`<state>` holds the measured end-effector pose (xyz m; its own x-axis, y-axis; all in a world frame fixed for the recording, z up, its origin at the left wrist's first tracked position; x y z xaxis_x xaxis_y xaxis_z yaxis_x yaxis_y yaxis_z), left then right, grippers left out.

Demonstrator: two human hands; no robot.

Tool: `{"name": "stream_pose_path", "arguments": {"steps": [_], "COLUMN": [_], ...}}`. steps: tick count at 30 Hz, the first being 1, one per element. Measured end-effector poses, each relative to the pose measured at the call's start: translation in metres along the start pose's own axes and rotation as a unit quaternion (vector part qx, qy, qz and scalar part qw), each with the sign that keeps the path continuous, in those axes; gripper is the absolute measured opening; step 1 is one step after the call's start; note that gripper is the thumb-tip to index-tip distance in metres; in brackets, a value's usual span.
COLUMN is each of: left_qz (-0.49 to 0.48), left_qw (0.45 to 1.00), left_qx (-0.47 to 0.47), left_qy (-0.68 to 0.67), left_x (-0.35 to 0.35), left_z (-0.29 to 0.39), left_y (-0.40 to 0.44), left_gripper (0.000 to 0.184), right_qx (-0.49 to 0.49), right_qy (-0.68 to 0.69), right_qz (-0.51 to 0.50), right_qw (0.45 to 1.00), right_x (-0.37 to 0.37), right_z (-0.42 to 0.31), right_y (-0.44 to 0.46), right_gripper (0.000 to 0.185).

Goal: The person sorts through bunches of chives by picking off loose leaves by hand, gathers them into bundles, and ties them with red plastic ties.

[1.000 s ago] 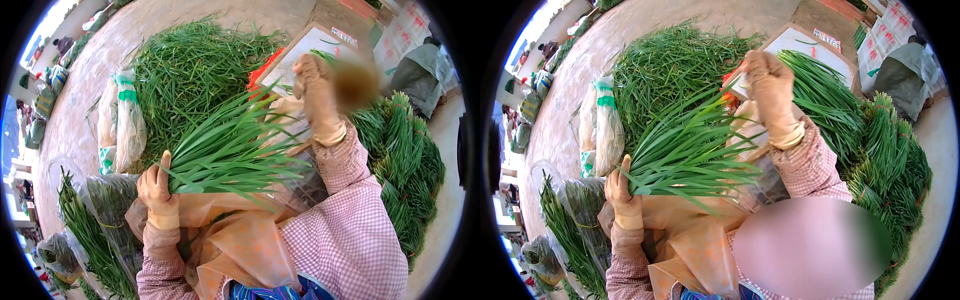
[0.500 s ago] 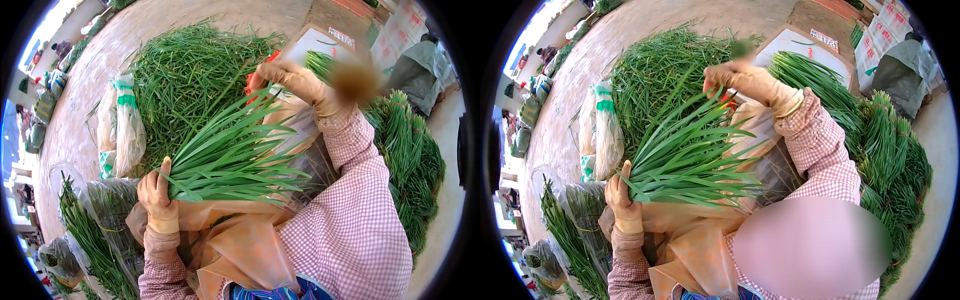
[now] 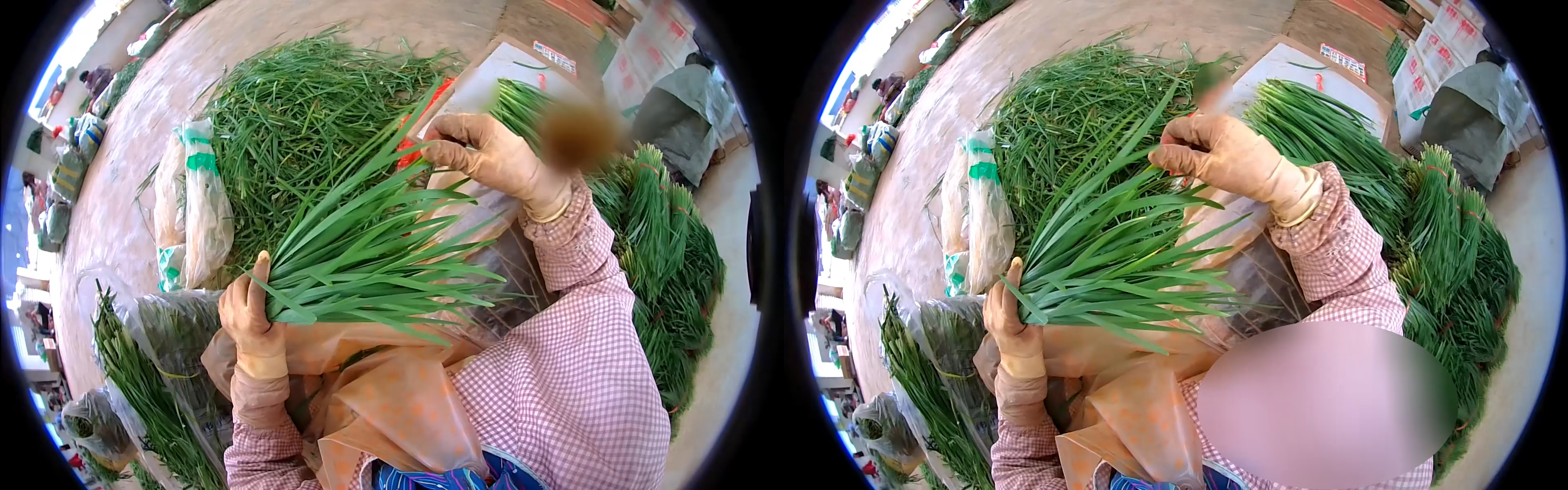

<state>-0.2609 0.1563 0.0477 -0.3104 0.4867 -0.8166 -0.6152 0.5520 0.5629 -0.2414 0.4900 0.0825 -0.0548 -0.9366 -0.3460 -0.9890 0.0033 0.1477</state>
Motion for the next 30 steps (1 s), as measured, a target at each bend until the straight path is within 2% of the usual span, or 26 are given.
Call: {"name": "stream_pose_path", "arguments": {"steps": [2, 3, 7, 10, 11, 12, 15, 17, 18, 20, 22, 25, 28, 30], "left_qz": [-0.003, -0.007, 0.003, 0.015, 0.0, -0.003, 0.01, 0.008, 0.009, 0.014, 0.02, 0.015, 0.01, 0.012], "left_qw": [1.0, 1.0, 1.0, 0.999, 0.999, 0.999, 1.0, 1.0, 1.0, 1.0, 0.999, 0.999, 0.999, 0.999], "left_qx": [-0.003, -0.002, 0.001, 0.03, 0.031, 0.028, 0.001, 0.002, 0.005, 0.008, 0.015, 0.014, 0.005, 0.002], "left_qy": [0.004, 0.005, 0.009, 0.028, 0.016, 0.015, 0.008, 0.013, 0.017, 0.014, 0.023, 0.027, 0.039, 0.032], "left_x": [0.0, 0.001, 0.0, 0.005, 0.003, 0.001, 0.0, 0.002, 0.002, 0.004, 0.004, 0.002, 0.002, 0.002], "left_z": [-0.002, -0.003, -0.002, 0.002, -0.001, -0.001, -0.007, -0.007, -0.006, -0.004, -0.003, -0.002, -0.004, -0.005], "left_y": [-0.003, -0.003, -0.003, -0.002, -0.003, -0.004, -0.004, -0.003, -0.002, 0.0, 0.001, 0.0, -0.003, -0.003], "left_gripper": [0.053, 0.053, 0.053, 0.056, 0.053, 0.053, 0.053, 0.053, 0.054, 0.054, 0.054, 0.054, 0.052, 0.052], "right_qx": [0.037, 0.007, -0.021, -0.066, 0.02, -0.028, -0.071, -0.055, -0.053, 0.022, -0.043, -0.033, -0.066, -0.132], "right_qy": [0.082, 0.034, -0.014, 0.038, 0.096, 0.172, 0.186, 0.156, 0.156, 0.039, -0.143, -0.149, -0.08, -0.124], "right_qz": [-0.03, -0.015, 0.034, 0.27, 0.312, 0.28, 0.296, 0.141, 0.14, -0.052, -0.13, -0.151, -0.138, -0.096], "right_qw": [0.996, 0.999, 0.999, 0.96, 0.945, 0.944, 0.934, 0.976, 0.976, 0.998, 0.98, 0.977, 0.985, 0.979], "right_x": [0.012, 0.014, 0.021, 0.001, -0.022, -0.04, -0.042, -0.025, -0.022, 0.007, 0.018, 0.037, 0.055, 0.059], "right_z": [0.012, 0.008, 0.003, 0.002, 0.014, 0.012, -0.009, -0.023, -0.026, -0.027, -0.036, -0.034, -0.023, -0.026], "right_y": [0.005, 0.005, 0.004, 0.0, -0.001, -0.001, -0.019, -0.031, -0.038, -0.047, -0.046, -0.045, -0.043, -0.042], "right_gripper": [0.031, 0.03, 0.026, 0.02, 0.015, 0.012, 0.01, 0.013, 0.013, 0.015, 0.025, 0.025, 0.02, 0.018]}}
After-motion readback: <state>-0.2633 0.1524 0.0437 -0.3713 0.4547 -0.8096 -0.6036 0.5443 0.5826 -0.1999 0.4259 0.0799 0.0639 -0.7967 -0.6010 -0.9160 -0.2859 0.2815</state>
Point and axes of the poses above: each hand's wrist, its own y-axis towards the middle knuckle, its own x-axis out of the palm, z = x × y, the point moved 5 cm from there along y, towards the middle knuckle, and after that the axes turned 2 degrees about y, right-handed, at the moved point
